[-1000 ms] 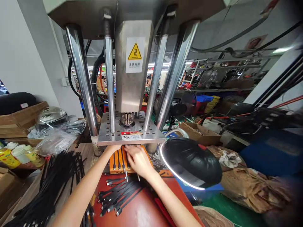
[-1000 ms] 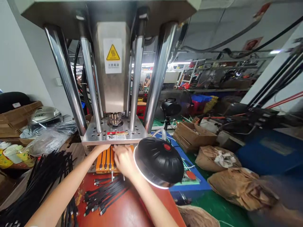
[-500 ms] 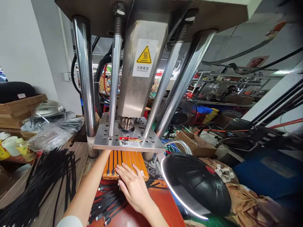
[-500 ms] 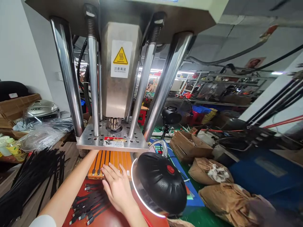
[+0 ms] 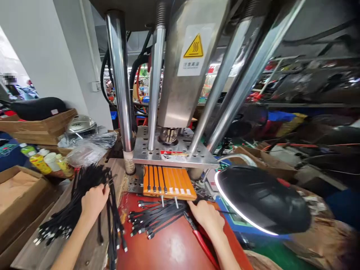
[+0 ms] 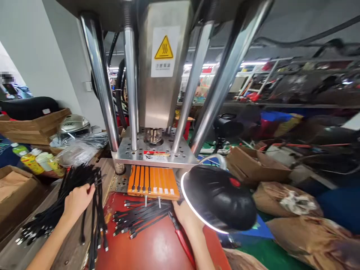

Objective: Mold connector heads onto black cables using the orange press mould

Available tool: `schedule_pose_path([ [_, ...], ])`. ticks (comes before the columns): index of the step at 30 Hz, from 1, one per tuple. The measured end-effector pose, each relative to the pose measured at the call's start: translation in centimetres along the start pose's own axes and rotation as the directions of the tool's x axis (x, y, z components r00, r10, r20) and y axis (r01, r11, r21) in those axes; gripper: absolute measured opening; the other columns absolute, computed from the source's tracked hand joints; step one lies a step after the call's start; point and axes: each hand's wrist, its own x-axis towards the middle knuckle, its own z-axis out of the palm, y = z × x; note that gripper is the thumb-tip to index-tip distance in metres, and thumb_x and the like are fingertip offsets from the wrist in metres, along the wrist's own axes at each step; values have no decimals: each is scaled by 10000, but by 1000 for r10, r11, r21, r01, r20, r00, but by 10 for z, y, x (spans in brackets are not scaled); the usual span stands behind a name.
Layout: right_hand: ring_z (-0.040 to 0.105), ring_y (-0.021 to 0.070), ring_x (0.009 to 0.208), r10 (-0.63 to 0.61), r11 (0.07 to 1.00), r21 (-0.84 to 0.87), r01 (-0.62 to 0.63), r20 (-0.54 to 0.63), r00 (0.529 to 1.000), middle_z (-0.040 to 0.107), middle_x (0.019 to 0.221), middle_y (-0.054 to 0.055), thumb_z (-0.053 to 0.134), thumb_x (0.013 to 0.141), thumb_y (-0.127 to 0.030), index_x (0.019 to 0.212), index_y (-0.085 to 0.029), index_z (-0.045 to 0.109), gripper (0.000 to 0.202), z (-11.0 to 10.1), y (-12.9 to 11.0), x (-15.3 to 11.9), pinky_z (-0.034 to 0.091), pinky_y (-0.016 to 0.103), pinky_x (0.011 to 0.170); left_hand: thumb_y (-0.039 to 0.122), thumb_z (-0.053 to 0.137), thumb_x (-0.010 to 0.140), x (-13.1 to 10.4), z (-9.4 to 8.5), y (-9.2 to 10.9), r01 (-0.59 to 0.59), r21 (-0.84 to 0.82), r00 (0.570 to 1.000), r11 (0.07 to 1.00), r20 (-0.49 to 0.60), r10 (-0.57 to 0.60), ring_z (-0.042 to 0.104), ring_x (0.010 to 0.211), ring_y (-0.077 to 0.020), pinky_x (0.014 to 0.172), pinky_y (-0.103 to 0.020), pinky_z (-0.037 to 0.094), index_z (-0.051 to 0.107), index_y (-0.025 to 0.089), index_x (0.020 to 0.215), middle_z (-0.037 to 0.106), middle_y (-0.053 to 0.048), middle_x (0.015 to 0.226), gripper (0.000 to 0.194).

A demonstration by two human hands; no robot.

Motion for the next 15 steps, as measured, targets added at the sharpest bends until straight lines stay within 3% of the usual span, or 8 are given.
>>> schedule_pose_path([
  [3,602,437,1016,139,989,46,-144,103,985,643,1060,259,555,823,-491,1000,-100,721,460,8,-10,5,466,538,819,451,297,941,-3,11,-25,111,99,991,989,60,-117,673,820,-392,662,-467,513,707,96,863,686,-210,811,548],
  [7,654,373,926,131,972,181,-152,124,984,708,873,143,590,796,-425,794,-217,755,265,16,-2,12,486,477,794,355,319,952,6,24,-21,81,122,987,989,128,-96,666,902,-375,710,-453,511,705,79,945,687,-225,938,475],
  [11,682,281,777,118,918,377,-126,44,992,712,775,107,558,797,-461,732,-167,714,339,20,9,8,521,337,676,312,350,939,6,23,-22,53,59,980,997,186,-63,663,915,-387,718,-458,504,706,76,953,685,-241,955,427],
  [13,669,254,709,150,801,595,-65,-95,984,705,792,124,557,770,-592,786,-130,690,481,19,9,-6,513,292,556,329,383,925,0,18,-29,24,-17,978,1000,210,-20,666,907,-375,731,-444,502,718,106,903,697,-222,926,403],
  [15,628,217,609,222,585,802,123,-304,926,687,759,118,629,689,-673,817,-116,666,573,11,3,-30,477,266,465,377,383,927,-9,11,-35,-28,-113,972,993,229,54,681,879,-323,761,-395,504,728,157,841,719,-163,869,419],
])
